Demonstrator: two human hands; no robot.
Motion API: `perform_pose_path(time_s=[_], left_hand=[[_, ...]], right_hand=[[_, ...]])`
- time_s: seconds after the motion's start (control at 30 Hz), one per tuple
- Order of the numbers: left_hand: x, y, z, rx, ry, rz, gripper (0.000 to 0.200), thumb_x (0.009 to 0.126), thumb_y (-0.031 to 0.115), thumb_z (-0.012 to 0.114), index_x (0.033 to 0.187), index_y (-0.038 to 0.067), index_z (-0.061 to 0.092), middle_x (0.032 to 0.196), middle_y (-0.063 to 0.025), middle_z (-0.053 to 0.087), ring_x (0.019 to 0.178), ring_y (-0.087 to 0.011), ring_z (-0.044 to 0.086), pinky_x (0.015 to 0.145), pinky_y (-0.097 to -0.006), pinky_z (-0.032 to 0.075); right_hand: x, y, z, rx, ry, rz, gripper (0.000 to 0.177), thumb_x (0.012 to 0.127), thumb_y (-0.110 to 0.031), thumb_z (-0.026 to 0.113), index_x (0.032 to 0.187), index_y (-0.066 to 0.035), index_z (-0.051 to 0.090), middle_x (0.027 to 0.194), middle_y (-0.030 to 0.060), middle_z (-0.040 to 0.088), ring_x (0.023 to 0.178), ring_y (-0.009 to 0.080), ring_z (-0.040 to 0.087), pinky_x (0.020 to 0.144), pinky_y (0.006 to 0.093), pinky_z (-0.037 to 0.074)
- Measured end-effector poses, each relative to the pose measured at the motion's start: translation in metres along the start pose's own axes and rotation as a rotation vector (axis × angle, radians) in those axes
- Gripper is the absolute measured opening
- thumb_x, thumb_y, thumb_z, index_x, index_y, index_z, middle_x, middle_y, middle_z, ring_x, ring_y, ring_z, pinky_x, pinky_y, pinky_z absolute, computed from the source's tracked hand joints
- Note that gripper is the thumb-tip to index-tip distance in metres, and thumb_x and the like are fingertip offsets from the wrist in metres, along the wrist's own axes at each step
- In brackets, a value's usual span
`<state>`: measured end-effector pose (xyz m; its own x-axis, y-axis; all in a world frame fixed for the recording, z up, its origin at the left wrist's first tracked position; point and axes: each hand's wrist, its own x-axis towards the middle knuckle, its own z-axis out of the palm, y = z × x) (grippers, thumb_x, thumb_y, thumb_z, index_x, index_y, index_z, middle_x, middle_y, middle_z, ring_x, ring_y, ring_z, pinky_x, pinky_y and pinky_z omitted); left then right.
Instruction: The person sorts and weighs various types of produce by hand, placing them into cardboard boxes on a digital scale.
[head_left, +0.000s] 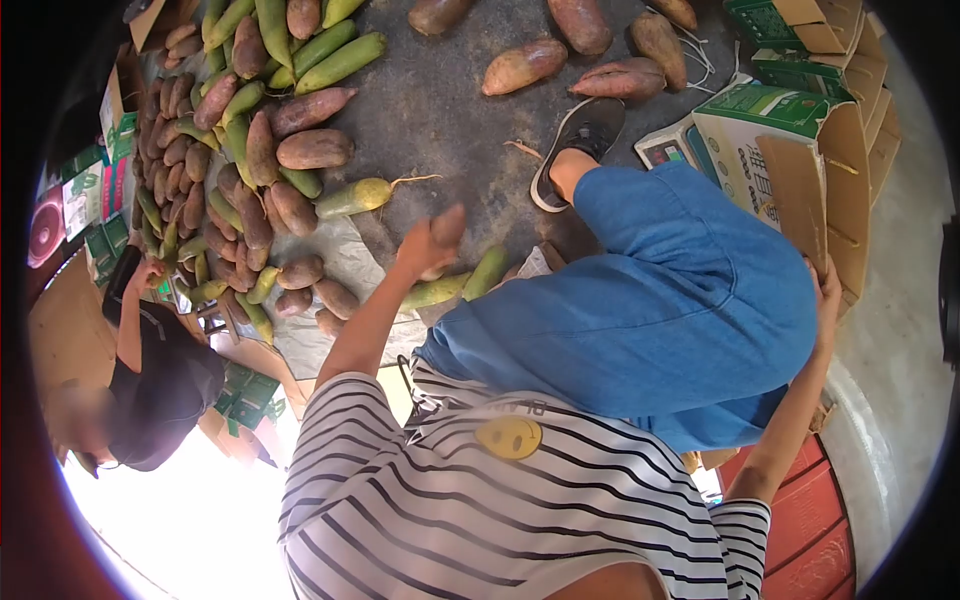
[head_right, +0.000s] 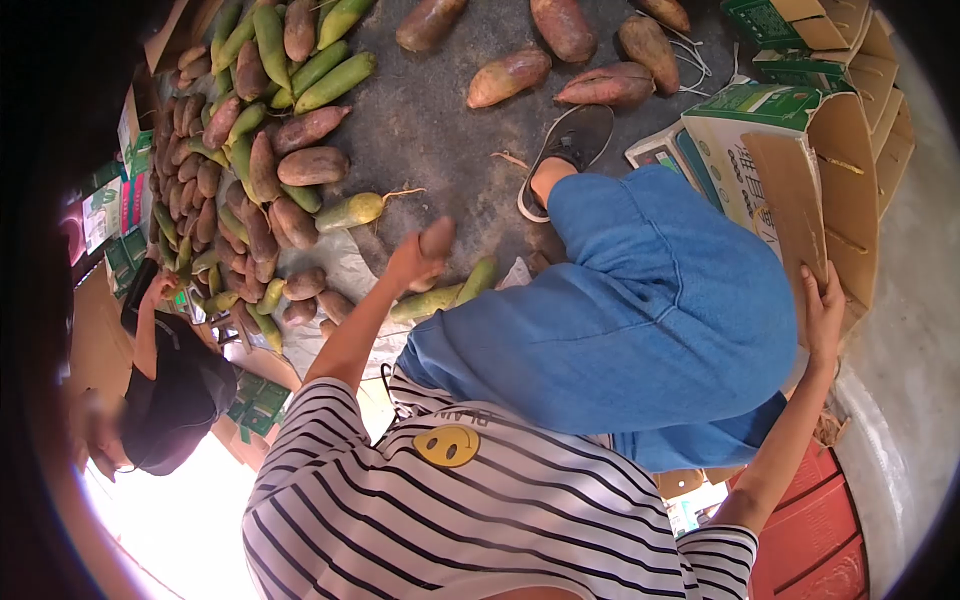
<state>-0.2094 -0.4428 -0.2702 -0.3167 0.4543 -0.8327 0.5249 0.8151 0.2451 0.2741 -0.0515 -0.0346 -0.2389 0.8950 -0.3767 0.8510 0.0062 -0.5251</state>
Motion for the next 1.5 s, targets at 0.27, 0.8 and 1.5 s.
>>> perform_pose_path(time_s=[0.27,0.8,1.5], left_hand=[[0.034,0.113,-0.119,-0.798,0.398,0.315,0.073,0.073,0.044,0.073,0.120,-0.005,0.048,0.114,-0.0205,0.058,0.103,-0.0260,0.058,0.088,-0.0368,0.047],[-0.038,-0.062,0.084,0.452,-0.065,0.113,0.056,0.065,0.027,0.074,0.111,0.008,0.048,0.108,-0.0128,0.057,0.102,-0.0305,0.057,0.082,-0.0443,0.046],[0.116,-0.160,-0.186,-0.899,0.843,-0.527,0.087,0.064,0.039,0.080,0.122,-0.015,0.044,0.124,-0.0259,0.052,0.114,-0.0338,0.053,0.097,-0.0376,0.042]], right_hand=[[-0.002,-0.004,0.003,0.120,0.003,0.033,0.031,0.092,-0.017,0.057,0.116,0.003,0.055,0.102,0.0080,0.062,0.095,0.0128,0.054,0.087,0.0258,0.042],[0.002,0.000,-0.004,0.072,-0.042,0.080,0.032,0.093,-0.017,0.056,0.118,0.003,0.054,0.107,0.0099,0.062,0.099,0.0148,0.055,0.089,0.0275,0.041],[0.002,0.018,-0.007,0.132,-0.018,0.046,0.036,0.093,-0.020,0.057,0.120,0.004,0.053,0.109,0.0104,0.061,0.100,0.0160,0.055,0.090,0.0274,0.041]])
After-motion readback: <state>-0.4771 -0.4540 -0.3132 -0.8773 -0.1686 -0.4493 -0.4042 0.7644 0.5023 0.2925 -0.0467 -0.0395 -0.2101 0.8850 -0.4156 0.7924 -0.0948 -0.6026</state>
